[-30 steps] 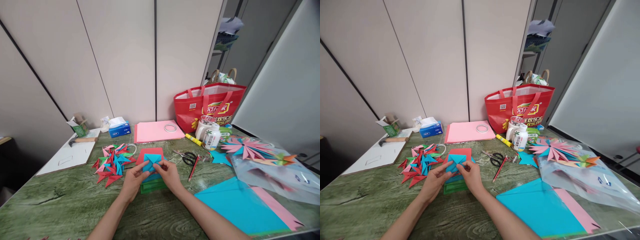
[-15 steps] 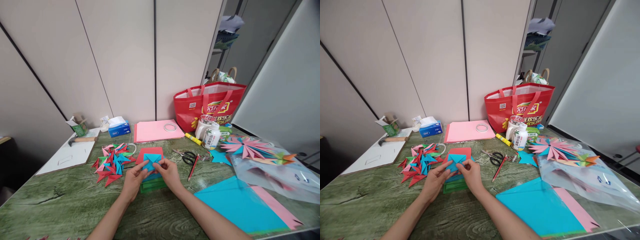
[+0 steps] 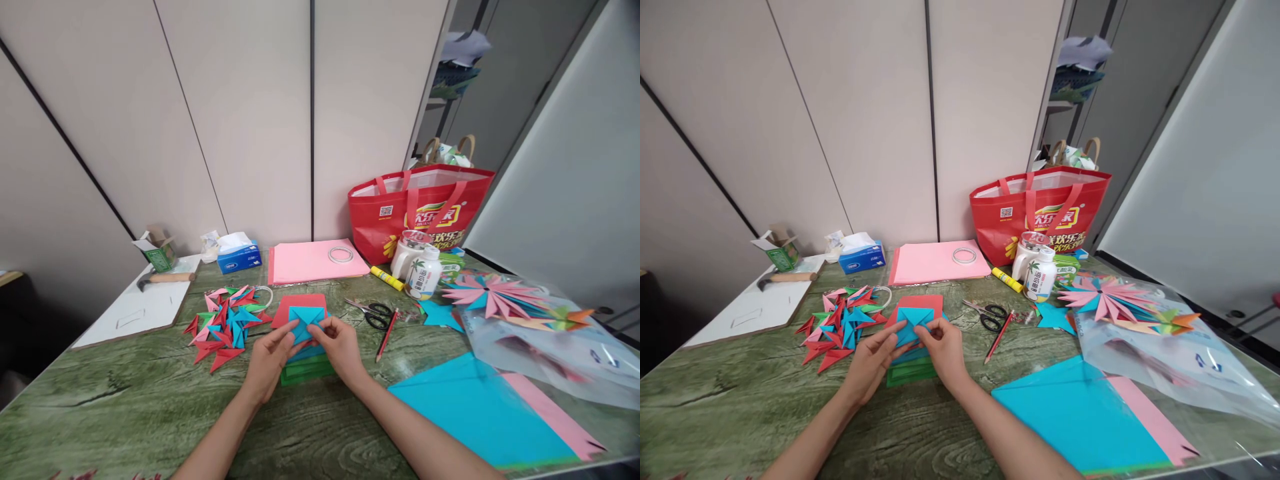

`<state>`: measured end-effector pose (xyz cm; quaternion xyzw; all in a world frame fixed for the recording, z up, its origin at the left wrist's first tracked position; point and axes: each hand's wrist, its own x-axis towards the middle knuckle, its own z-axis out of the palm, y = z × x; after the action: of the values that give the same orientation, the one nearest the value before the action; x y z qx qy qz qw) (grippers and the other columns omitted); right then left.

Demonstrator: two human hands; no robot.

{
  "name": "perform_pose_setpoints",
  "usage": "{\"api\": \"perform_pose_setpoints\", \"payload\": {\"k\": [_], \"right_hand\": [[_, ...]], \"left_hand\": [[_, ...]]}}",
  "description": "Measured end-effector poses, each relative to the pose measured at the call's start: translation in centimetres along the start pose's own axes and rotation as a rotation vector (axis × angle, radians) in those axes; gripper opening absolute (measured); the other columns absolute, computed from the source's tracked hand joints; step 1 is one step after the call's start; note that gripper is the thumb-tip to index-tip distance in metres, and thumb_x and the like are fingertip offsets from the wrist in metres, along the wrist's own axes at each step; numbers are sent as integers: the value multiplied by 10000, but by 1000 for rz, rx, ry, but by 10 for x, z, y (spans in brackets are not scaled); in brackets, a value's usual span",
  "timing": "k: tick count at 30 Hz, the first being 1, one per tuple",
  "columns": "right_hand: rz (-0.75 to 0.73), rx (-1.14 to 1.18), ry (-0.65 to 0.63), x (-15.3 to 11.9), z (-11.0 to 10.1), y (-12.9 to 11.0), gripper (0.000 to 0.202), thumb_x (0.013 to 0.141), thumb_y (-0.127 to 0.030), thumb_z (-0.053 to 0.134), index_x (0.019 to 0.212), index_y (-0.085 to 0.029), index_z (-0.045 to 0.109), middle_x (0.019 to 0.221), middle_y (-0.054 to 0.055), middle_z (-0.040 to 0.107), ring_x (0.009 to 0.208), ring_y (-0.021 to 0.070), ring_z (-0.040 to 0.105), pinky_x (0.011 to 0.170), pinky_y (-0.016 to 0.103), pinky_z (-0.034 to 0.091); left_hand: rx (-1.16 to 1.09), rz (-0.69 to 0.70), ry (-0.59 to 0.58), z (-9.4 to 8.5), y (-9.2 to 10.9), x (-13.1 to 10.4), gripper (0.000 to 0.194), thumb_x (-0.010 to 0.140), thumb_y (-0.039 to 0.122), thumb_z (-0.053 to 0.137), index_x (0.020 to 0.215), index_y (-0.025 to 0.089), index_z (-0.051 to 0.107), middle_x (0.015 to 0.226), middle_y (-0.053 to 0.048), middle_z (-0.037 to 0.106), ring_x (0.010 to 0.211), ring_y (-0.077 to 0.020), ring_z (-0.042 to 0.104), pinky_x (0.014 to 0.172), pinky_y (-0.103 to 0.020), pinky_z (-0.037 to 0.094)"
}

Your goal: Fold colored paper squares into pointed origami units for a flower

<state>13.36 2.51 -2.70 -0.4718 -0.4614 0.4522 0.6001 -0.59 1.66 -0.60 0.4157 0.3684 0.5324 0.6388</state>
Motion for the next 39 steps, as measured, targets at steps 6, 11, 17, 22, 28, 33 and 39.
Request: {"api": "perform_pose_setpoints", "payload": {"k": [6, 11, 17, 22, 28, 33, 39], "right_hand": [[6, 0, -1, -1, 0, -2, 290, 607, -416, 672, 577, -170, 521, 454, -28, 548, 432, 131, 513, 464, 250, 398], [8, 57, 17, 0, 1, 1, 294, 592, -381, 690, 615, -182, 476, 469, -52, 516, 428, 117, 498, 450, 244, 409], [-17, 181, -1, 0, 2, -3, 366, 569, -357, 712, 594, -202, 381, 459, -89, 436, 425, 97, 480, 423, 218, 423], [-29, 130, -44, 0, 0, -6, 263, 592, -348, 700, 640, -173, 509, 507, -66, 466, 451, 90, 478, 457, 224, 433], [-58, 112, -107, 0, 1, -1, 337, 507, -307, 754, 693, -184, 501, 589, -51, 499, 558, 114, 510, 515, 230, 457], [-71, 76, -108, 2, 1, 3, 379, 495, -302, 758, 692, -187, 455, 590, -59, 468, 548, 97, 472, 470, 194, 416], [70, 249, -214, 6, -4, -3, 456, 451, -288, 784, 686, -201, 403, 543, -81, 525, 478, 97, 514, 486, 234, 457]], "left_hand": [[102, -29, 16, -1, -1, 0, 416, 577, 213, 736, 981, 157, 654, 915, -46, 703, 831, -220, 647, 857, -375, 472], [95, -14, 14, -1, -4, 0, 383, 594, 239, 721, 962, 152, 659, 890, -47, 709, 822, -224, 651, 854, -380, 470], [148, 50, 24, -3, -7, 1, 390, 592, 253, 715, 957, 129, 656, 899, -68, 706, 837, -241, 642, 827, -395, 484], [212, 58, 56, -1, -4, 0, 396, 578, 276, 716, 943, 132, 666, 877, -65, 709, 838, -255, 640, 806, -399, 493], [238, 56, 59, -3, -4, 0, 401, 602, 281, 702, 976, 143, 656, 875, -58, 709, 820, -239, 645, 791, -369, 499], [189, 49, 39, -7, -9, 2, 371, 615, 267, 697, 964, 146, 659, 852, -47, 708, 782, -211, 649, 800, -362, 496], [128, 67, 7, -9, -11, 2, 329, 619, 236, 697, 937, 152, 671, 848, -36, 702, 788, -202, 639, 819, -378, 491]]}}
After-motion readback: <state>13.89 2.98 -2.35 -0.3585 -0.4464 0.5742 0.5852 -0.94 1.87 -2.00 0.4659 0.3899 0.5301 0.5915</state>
